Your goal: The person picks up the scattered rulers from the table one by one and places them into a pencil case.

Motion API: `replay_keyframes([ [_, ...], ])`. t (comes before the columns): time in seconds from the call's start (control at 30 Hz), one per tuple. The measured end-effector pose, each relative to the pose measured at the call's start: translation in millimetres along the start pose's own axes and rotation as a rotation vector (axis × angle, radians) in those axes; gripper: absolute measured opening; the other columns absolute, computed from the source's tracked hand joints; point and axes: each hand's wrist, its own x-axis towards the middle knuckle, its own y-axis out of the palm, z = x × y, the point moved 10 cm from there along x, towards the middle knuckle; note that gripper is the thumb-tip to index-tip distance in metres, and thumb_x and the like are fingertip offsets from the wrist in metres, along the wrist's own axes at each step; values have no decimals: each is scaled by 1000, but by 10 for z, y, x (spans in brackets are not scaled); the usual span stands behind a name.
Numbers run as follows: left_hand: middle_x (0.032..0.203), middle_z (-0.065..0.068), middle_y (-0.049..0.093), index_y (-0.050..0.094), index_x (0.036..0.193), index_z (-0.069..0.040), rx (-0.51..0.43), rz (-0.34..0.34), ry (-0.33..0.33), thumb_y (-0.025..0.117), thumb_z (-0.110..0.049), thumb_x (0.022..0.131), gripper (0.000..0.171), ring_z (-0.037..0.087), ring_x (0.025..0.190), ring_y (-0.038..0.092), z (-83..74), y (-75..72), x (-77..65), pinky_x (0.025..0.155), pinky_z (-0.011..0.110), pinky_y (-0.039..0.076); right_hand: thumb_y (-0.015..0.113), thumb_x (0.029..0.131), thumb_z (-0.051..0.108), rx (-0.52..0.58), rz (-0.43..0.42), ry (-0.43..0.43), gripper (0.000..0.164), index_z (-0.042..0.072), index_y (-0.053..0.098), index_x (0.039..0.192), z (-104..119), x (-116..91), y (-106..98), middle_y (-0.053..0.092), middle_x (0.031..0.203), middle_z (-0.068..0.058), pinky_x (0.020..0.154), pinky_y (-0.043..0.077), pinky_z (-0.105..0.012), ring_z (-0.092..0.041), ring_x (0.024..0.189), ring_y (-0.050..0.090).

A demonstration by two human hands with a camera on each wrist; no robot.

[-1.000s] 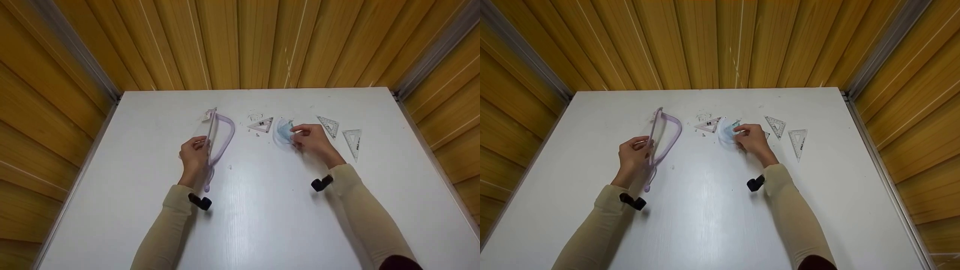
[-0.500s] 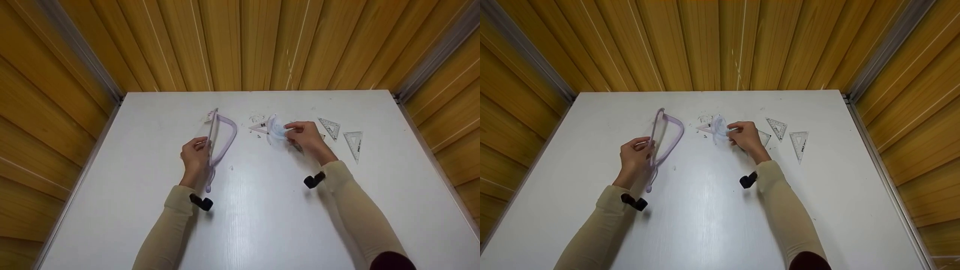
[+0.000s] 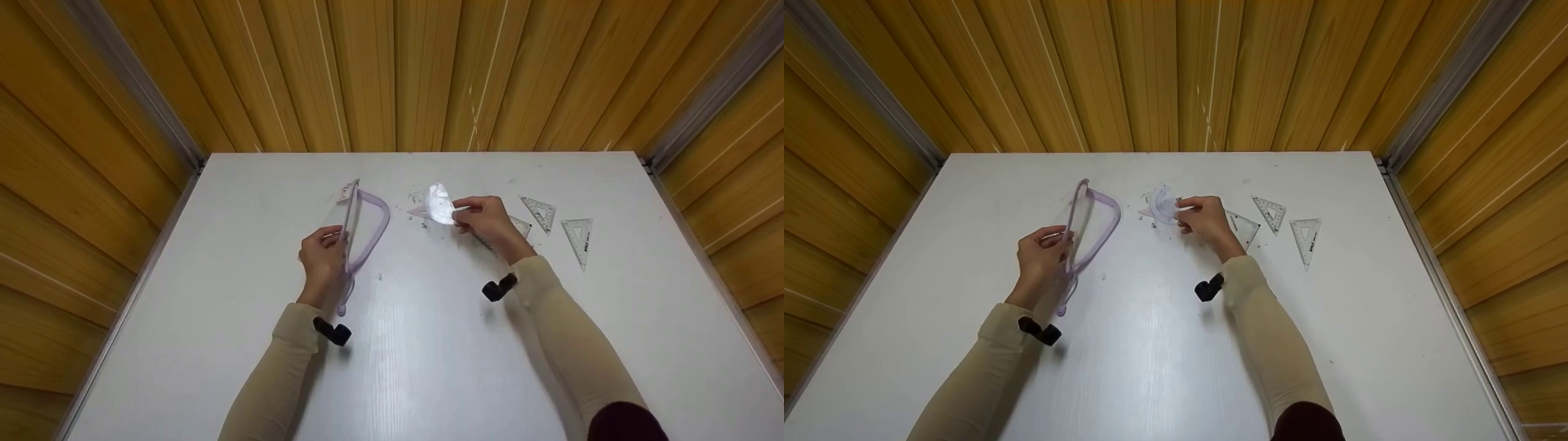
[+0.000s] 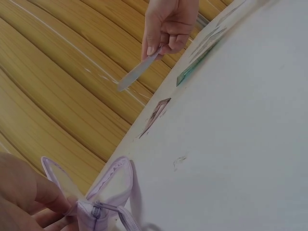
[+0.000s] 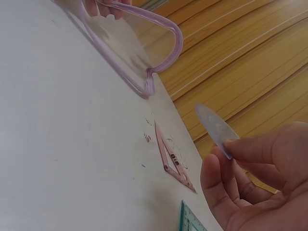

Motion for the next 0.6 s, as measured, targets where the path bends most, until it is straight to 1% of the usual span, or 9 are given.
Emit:
replay_keyframes([
  [0.1,104,14,77,75,112,-4,2,-6,-4,73,-1,93,19,27,94,74,5,-3,-4,65,22,54,69,97,9,12,9,4,32,6,69,129,27,23,70,68,112,-13,79,58,-29,-20,91,67],
  [0.2,104,13,77,76,112,-5,3,-10,-15,73,-3,94,19,25,94,74,29,7,2,67,24,55,69,98,9,33,20,5,32,6,69,130,40,42,134,66,118,-13,81,59,-29,-20,93,67],
  [0.37,104,12,77,76,111,-5,-4,-14,-19,73,-2,93,19,22,95,73,41,17,15,73,28,55,68,99,9,47,43,20,33,6,68,131,42,99,232,66,119,-14,87,58,-34,-21,96,67],
  [0.47,104,14,77,76,111,-4,-20,-12,-14,72,0,93,19,23,94,73,31,24,15,72,27,54,67,99,10,50,55,24,33,6,68,132,50,123,284,66,118,-14,89,57,-37,-22,95,67],
  [0.6,104,15,77,76,111,-3,-34,-7,8,72,3,92,20,25,93,73,13,32,11,66,23,54,67,98,7,92,67,-3,32,2,68,130,85,137,363,67,113,-14,83,59,-33,-20,88,67],
])
